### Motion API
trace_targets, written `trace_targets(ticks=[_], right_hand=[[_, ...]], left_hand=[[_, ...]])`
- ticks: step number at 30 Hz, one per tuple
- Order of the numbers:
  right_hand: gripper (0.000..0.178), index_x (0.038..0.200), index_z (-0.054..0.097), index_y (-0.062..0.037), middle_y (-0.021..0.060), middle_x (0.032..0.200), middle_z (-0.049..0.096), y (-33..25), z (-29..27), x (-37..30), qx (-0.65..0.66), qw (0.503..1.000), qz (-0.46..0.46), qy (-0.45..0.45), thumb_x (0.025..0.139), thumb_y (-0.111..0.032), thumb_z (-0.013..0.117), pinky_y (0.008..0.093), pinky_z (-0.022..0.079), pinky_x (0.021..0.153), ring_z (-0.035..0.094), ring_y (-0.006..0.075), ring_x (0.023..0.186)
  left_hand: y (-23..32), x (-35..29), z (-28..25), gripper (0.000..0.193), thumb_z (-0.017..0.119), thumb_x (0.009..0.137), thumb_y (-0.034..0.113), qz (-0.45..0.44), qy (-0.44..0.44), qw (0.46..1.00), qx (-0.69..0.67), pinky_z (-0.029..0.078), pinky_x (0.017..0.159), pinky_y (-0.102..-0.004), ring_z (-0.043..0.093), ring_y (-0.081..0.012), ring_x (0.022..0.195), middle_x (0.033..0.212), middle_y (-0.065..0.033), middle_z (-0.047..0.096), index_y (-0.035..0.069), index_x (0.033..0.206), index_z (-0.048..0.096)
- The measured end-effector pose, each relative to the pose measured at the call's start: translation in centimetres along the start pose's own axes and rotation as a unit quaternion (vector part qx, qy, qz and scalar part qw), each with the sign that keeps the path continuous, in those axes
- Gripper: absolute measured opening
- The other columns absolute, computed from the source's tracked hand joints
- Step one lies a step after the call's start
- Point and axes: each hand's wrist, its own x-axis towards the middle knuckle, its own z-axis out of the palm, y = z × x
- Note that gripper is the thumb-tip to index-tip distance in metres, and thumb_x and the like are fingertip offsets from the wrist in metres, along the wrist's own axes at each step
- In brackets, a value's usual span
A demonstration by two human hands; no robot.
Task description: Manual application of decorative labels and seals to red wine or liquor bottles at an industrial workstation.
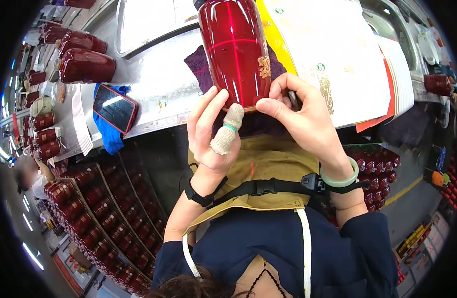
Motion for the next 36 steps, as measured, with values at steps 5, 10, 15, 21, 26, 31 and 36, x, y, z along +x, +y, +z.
trace_targets(ticks=[5,10,15,21,26,31,36], right_hand=[[0.023,0.105,0.068,-0.0020,-0.0062,0.089,0.059,0.6,-0.4,-0.2,0.090,0.996,-0.012,0.015,0.103,-0.025,0.073,0.0219,0.041,0.072,0.047,0.0032,0.080],[0.030,0.131,0.058,-0.0015,0.0019,0.118,0.059,1.3,-0.9,-0.4,0.116,0.991,-0.057,0.032,0.110,-0.024,0.060,0.0260,0.043,0.098,0.052,0.0093,0.108],[0.024,0.128,0.062,0.0009,0.0039,0.119,0.064,1.7,-0.9,-0.4,0.155,0.978,-0.104,0.092,0.108,-0.012,0.062,0.0260,0.045,0.100,0.058,0.0105,0.110],[0.016,0.119,0.068,0.0010,0.0036,0.109,0.068,1.5,-0.9,-0.7,0.091,0.979,-0.113,0.145,0.107,-0.007,0.063,0.0255,0.049,0.091,0.061,0.0098,0.100],[0.012,0.113,0.069,0.0011,0.0049,0.104,0.069,1.5,1.3,-1.4,0.107,0.978,-0.121,0.133,0.103,-0.005,0.067,0.0267,0.052,0.087,0.064,0.0111,0.096],[0.009,0.106,0.069,0.0023,0.0117,0.096,0.070,2.1,2.6,-1.4,0.007,0.972,-0.174,0.161,0.099,-0.004,0.069,0.0307,0.053,0.082,0.068,0.0183,0.089],[0.009,0.105,0.069,0.0030,0.0114,0.096,0.070,2.4,2.2,-1.4,0.009,0.969,-0.148,0.198,0.099,-0.004,0.069,0.0320,0.053,0.084,0.068,0.0196,0.089]], left_hand=[[0.2,-0.8,1.0,0.053,0.086,0.082,-0.002,-0.029,0.012,1.000,-0.004,0.057,0.097,-0.0398,0.067,-0.0338,0.116,0.128,-0.0218,0.064,-0.004,0.130,0.064],[0.5,-1.1,0.7,0.069,0.093,0.077,0.005,-0.017,-0.027,0.997,0.071,0.057,0.097,-0.0381,0.065,-0.0331,0.117,0.134,-0.0225,0.058,-0.002,0.136,0.058],[2.5,-0.6,2.0,0.077,0.094,0.077,0.013,-0.046,-0.017,0.993,0.106,0.058,0.094,-0.0415,0.063,-0.0375,0.116,0.135,-0.0250,0.052,-0.004,0.140,0.052],[3.3,0.3,1.2,0.052,0.089,0.081,0.008,-0.058,-0.028,0.996,0.059,0.052,0.102,-0.0461,0.055,-0.0399,0.129,0.138,-0.0189,0.053,0.010,0.130,0.070],[1.7,1.8,-1.1,0.063,0.082,0.072,-0.008,-0.008,-0.073,0.995,0.071,0.050,0.106,-0.0430,0.060,-0.0351,0.127,0.144,-0.0152,0.057,0.006,0.133,0.073],[0.1,2.5,0.0,0.057,0.081,0.069,-0.008,0.067,-0.082,0.991,0.083,0.055,0.101,-0.0432,0.066,-0.0366,0.120,0.131,-0.0155,0.069,-0.002,0.125,0.073],[0.1,1.9,-1.2,0.060,0.088,0.074,0.000,-0.106,-0.080,0.988,-0.079,0.054,0.104,-0.0433,0.065,-0.0381,0.123,0.136,-0.0175,0.067,-0.005,0.131,0.068]])
